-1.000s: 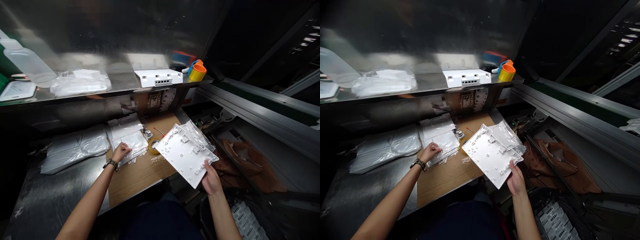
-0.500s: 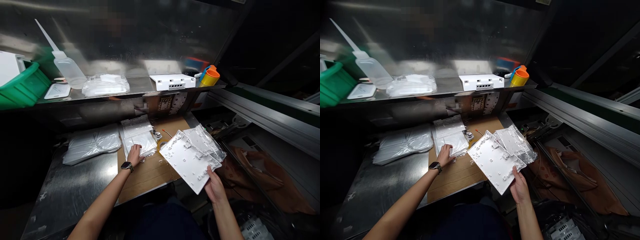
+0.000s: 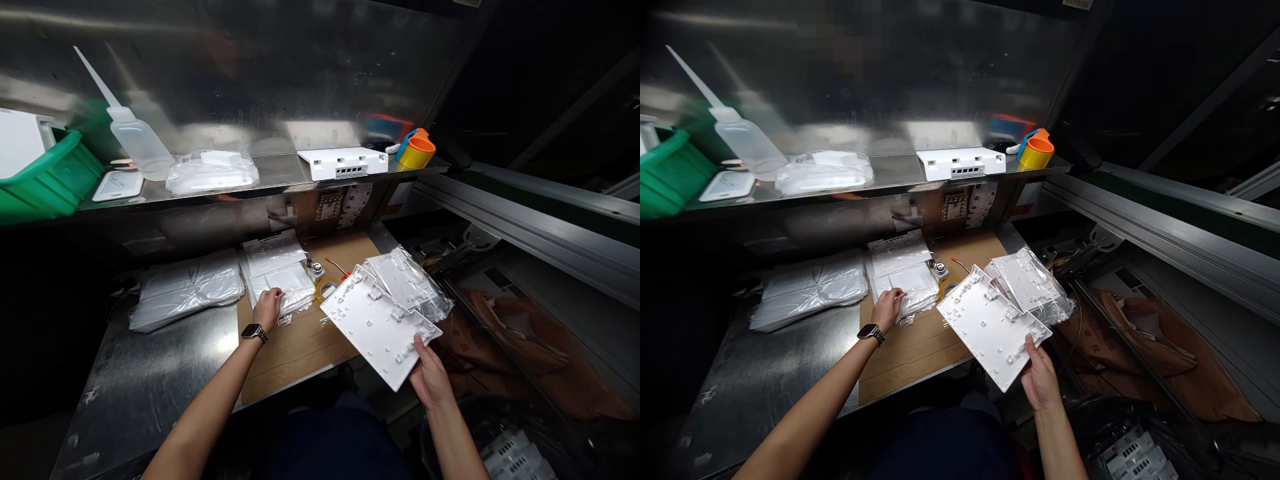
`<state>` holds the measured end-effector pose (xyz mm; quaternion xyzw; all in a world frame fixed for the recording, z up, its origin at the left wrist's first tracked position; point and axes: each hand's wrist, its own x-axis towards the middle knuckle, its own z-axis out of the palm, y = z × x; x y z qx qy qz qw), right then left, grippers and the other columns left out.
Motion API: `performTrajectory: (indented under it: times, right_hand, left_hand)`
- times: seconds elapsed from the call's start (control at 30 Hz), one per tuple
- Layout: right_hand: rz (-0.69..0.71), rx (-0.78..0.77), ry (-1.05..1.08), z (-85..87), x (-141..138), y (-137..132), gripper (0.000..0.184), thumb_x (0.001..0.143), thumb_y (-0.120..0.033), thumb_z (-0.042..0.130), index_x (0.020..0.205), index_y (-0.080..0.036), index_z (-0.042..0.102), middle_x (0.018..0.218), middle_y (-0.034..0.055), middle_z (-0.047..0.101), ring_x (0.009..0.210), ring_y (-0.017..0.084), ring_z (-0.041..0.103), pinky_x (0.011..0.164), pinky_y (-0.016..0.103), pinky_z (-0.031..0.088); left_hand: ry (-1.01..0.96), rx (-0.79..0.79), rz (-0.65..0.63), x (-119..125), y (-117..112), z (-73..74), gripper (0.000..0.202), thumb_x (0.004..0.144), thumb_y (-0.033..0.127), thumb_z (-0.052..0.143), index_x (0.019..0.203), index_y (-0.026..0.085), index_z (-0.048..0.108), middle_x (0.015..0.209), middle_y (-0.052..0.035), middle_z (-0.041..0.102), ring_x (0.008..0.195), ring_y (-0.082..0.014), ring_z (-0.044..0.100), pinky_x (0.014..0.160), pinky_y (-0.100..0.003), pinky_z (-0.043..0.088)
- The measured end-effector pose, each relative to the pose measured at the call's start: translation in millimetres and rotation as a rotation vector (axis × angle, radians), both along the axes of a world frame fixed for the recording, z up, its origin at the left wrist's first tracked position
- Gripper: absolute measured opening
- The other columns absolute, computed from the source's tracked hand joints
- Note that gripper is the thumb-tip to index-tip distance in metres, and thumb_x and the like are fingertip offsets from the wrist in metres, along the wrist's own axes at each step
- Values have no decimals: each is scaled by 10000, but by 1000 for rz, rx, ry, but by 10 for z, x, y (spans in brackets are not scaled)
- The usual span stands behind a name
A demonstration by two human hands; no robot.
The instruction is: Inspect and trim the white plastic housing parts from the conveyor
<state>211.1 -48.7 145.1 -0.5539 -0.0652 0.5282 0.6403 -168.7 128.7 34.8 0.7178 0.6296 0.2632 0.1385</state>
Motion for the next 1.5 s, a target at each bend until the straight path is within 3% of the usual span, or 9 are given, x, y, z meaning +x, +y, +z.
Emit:
performTrajectory:
  times: [0.13, 0.37, 0.63, 0.8, 0.97, 1.1, 1.2, 1.33, 1.5]
  right_hand:
    - [17, 11, 28, 7, -54, 15, 553, 731, -462, 897, 1179, -184, 729, 1199, 93, 781, 1258, 326, 669, 1103, 466, 557]
    - [46, 15, 40, -27, -80, 51, 576, 729, -447, 900, 1205, -175, 720, 1188, 107, 784, 1257, 338, 670, 1086, 466, 570]
    - [68, 12, 43, -7, -90, 136, 538, 732, -430, 901, 1178, -184, 729, 1192, 98, 784, 1249, 342, 675, 1070, 474, 583]
    - [62, 5, 32, -11, -62, 184, 570, 720, -442, 906, 1187, -172, 724, 1183, 103, 786, 1243, 345, 678, 1071, 477, 581]
    - [79, 5, 58, -52, -69, 269, 564, 733, -432, 902, 1193, -162, 716, 1175, 102, 789, 1250, 331, 675, 1073, 460, 579]
    - [123, -1, 76, -106, -136, 356, 535, 755, -420, 890, 1194, -169, 717, 1191, 100, 784, 1246, 322, 678, 1073, 454, 577]
    - [155, 3, 85, -157, -193, 406, 514, 764, -416, 883, 1192, -181, 720, 1210, 94, 778, 1243, 315, 681, 1077, 448, 571]
    - [218, -6, 109, -236, -245, 435, 517, 726, -448, 902, 1138, -180, 743, 1158, 104, 794, 1228, 333, 689, 1063, 464, 570]
    - [399, -81, 217, -319, -311, 413, 520, 732, -514, 883, 1095, -163, 759, 1034, 121, 817, 1118, 345, 743, 961, 490, 607]
  left_hand:
    - [-11, 39, 42, -4, 52, 18, 272, 994, 376, 613, 1165, 167, 645, 1148, -82, 671, 1024, -228, 658, 896, -447, 569]
    - [37, 50, -66, 74, 36, 74, 211, 985, 350, 624, 1098, 177, 665, 1168, -79, 658, 1047, -226, 637, 903, -436, 558]
    - [106, 64, -47, 124, 0, 79, 233, 982, 335, 624, 1149, 174, 640, 1146, -77, 650, 1020, -226, 637, 870, -424, 562]
    - [102, 103, 13, 40, -79, 79, 213, 984, 317, 617, 1142, 177, 642, 1194, -89, 638, 1097, -248, 615, 948, -470, 536]
    - [77, 92, 3, -98, -97, 101, 182, 991, 313, 609, 1095, 169, 648, 1140, -77, 654, 1048, -230, 633, 905, -439, 553]
    - [47, 51, -63, -98, -90, 112, 183, 993, 336, 618, 1036, 165, 668, 1030, -52, 687, 957, -203, 662, 871, -417, 567]
    - [12, 44, -77, -51, -96, 146, 192, 1001, 343, 607, 1056, 173, 680, 1060, -59, 697, 987, -207, 666, 899, -428, 564]
    - [-41, 48, -49, 7, -87, 221, 234, 1020, 350, 571, 1154, 186, 670, 1075, -66, 693, 1008, -217, 663, 917, -445, 557]
    - [-135, 52, 4, 42, -36, 334, 268, 1045, 340, 506, 1214, 162, 614, 1065, -72, 697, 993, -223, 681, 876, -428, 564]
